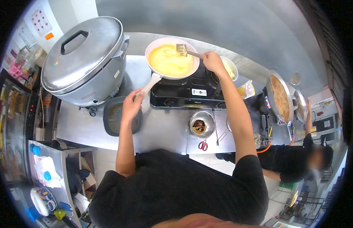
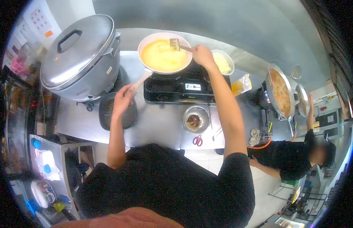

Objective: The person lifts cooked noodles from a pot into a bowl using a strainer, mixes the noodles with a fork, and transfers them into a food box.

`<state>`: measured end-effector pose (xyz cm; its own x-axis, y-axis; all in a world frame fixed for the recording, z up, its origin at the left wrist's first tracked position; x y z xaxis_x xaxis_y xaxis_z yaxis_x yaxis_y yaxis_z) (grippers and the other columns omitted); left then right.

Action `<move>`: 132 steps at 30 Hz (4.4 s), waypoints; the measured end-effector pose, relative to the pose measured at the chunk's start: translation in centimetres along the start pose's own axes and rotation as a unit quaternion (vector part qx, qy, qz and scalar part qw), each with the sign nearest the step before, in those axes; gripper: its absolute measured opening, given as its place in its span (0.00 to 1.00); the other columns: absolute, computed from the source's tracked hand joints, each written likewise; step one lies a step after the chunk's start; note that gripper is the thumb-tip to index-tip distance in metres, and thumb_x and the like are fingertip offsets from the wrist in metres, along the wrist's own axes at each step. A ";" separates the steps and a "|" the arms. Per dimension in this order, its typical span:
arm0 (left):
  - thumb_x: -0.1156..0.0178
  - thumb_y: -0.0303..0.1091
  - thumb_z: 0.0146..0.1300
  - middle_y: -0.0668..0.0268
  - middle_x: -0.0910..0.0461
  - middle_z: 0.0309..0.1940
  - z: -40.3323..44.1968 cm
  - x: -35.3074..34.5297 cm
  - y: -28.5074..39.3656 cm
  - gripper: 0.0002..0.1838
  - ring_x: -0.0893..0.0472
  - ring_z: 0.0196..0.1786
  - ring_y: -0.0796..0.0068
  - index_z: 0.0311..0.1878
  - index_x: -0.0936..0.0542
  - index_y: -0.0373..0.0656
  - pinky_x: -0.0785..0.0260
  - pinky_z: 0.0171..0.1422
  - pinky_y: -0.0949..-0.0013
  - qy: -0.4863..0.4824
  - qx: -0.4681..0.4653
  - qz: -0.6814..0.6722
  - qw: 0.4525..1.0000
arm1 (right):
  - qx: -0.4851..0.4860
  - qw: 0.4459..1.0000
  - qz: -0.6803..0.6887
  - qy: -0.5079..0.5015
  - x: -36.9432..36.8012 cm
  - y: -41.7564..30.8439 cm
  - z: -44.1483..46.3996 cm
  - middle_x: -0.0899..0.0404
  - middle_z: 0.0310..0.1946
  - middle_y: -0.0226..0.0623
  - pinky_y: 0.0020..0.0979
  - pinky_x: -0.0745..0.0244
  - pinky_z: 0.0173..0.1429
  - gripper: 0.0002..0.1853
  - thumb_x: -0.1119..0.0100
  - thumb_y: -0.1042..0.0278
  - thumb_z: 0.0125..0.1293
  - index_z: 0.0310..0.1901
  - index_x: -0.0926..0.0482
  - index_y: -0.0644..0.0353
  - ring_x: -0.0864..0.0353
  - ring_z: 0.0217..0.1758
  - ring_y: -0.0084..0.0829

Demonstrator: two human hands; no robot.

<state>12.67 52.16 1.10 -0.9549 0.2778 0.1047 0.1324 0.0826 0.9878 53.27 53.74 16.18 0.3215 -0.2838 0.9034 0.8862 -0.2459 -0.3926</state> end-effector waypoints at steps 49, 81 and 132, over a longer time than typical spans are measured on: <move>0.34 0.50 0.69 0.52 0.14 0.29 0.4 -0.6 2.6 0.21 0.14 0.32 0.56 0.52 0.11 0.42 0.24 0.43 0.58 0.029 -0.065 0.176 0.982 | 0.258 0.943 -0.075 -0.195 1.4 -10.1 -3.0 0.11 0.42 0.52 0.44 0.19 0.55 0.13 0.34 0.64 0.68 0.49 0.09 0.58 0.11 0.45 0.51; 0.33 0.52 0.69 0.50 0.14 0.29 0.5 -0.4 2.4 0.22 0.13 0.33 0.52 0.53 0.11 0.42 0.24 0.42 0.57 0.044 -0.088 0.175 0.980 | 0.146 0.983 -0.094 -0.059 -5.7 -2.5 -0.8 0.13 0.39 0.57 0.49 0.18 0.54 0.15 0.34 0.62 0.68 0.53 0.10 0.56 0.12 0.44 0.55; 0.36 0.52 0.71 0.49 0.15 0.27 0.1 -0.8 3.1 0.23 0.14 0.33 0.48 0.54 0.12 0.42 0.24 0.43 0.55 0.046 -0.085 0.199 0.975 | 0.154 0.927 -0.343 0.018 2.1 -3.8 0.7 0.11 0.35 0.44 0.48 0.17 0.44 0.09 0.37 0.70 0.61 0.40 0.09 0.47 0.10 0.41 0.48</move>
<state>13.82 52.25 4.06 -0.8578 0.1676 0.4858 0.4589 -0.1756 0.8709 50.81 54.75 19.72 -0.3579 -0.1901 0.9142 0.9333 -0.1050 0.3435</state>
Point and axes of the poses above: each hand's wrist, its own z-axis towards the middle knuckle, its own x-axis out of the back of the hand, y = z × x, the point moved 6 cm from there along z, towards the middle knuckle
